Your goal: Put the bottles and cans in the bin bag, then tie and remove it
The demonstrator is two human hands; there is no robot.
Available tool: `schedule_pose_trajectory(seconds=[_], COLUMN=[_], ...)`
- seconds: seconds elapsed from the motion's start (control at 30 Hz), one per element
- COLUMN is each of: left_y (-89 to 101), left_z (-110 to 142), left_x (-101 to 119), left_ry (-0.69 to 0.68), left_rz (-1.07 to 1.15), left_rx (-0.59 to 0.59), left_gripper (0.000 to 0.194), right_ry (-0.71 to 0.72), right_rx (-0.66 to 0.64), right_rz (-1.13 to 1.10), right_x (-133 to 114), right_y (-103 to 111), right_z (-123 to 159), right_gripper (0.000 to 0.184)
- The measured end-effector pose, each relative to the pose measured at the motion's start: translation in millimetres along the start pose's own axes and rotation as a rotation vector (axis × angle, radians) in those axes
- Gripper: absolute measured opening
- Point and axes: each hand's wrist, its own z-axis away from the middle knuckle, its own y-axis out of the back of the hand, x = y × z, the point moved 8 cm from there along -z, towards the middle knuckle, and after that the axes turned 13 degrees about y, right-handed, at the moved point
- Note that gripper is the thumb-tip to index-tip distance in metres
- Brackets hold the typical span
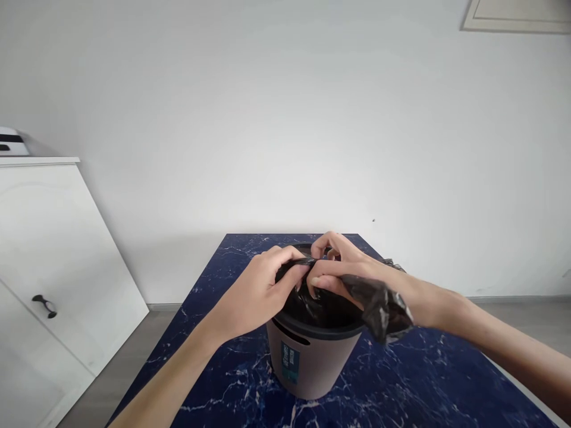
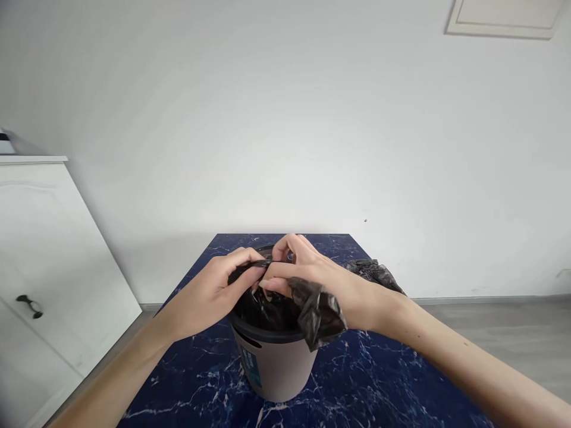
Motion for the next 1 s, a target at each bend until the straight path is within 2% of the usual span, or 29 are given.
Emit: schedule_pose_trajectory(seconds=[0.03, 0.1, 0.23, 0.3, 0.43, 0.53, 0.67, 0.73, 0.87, 0.93, 1.0], left_y=[-0.8, -2.2, -0.8, 0.3, -0.4, -2.8, 8.9, 10.3, 4.6, 7.1, 10.0], left_z=[-0.3, -0.8, -1.5, -0.6, 5.2, 9.5, 3.9, -3.8, -17.5, -19.7, -18.7], left_x=[-1.0, -2.3, -1.8, 0.6, 7.4, 11.9, 1.1, -3.4, -2.0, -2.2, -0.6], left_ry=[0.015, 0.042, 0.056, 0.042, 0.025, 0.006, 0.081, 0.105, 0.078, 0.082, 0.065], left_rz=[0.019, 0.082, 0.169, 0.182, 0.200, 0.222, 0.286, 0.273, 0.271, 0.262, 0.224], left_rx=[-0.004, -0.017, 0.003, 0.027, 0.048, 0.018, 0.122, 0.116, 0.002, 0.036, 0.094], left_gripper=[0.042, 0.040, 0.035, 0.033, 0.030, 0.037, 0.050, 0.050, 0.050, 0.046, 0.040], right_ry=[0.054, 0.122, 0.109, 0.072, 0.046, 0.080, 0.137, 0.162, 0.170, 0.163, 0.195], right_rx=[-0.045, -0.085, 0.050, 0.107, 0.126, 0.156, 0.203, 0.205, 0.233, 0.232, 0.188], right_rz=[0.076, 0.204, 0.361, 0.446, 0.663, 0.731, 0.854, 0.944, 1.077, 1.096, 1.098], right_x=[-3.3, -6.2, -2.5, 1.5, 5.2, 2.3, -4.9, -8.1, -10.2, -8.0, -7.0], right_y=[-0.5, -0.4, 9.4, 12.3, 11.1, 9.7, 6.7, 3.0, 0.0, 0.2, -2.3], right_z=[2.1, 5.5, 7.2, 6.4, -1.5, -10.1, -17.8, -19.7, -19.5, -18.5, -17.8], right_gripper=[0.022, 0.030, 0.041, 0.037, 0.029, 0.026, 0.024, 0.026, 0.026, 0.027, 0.036])
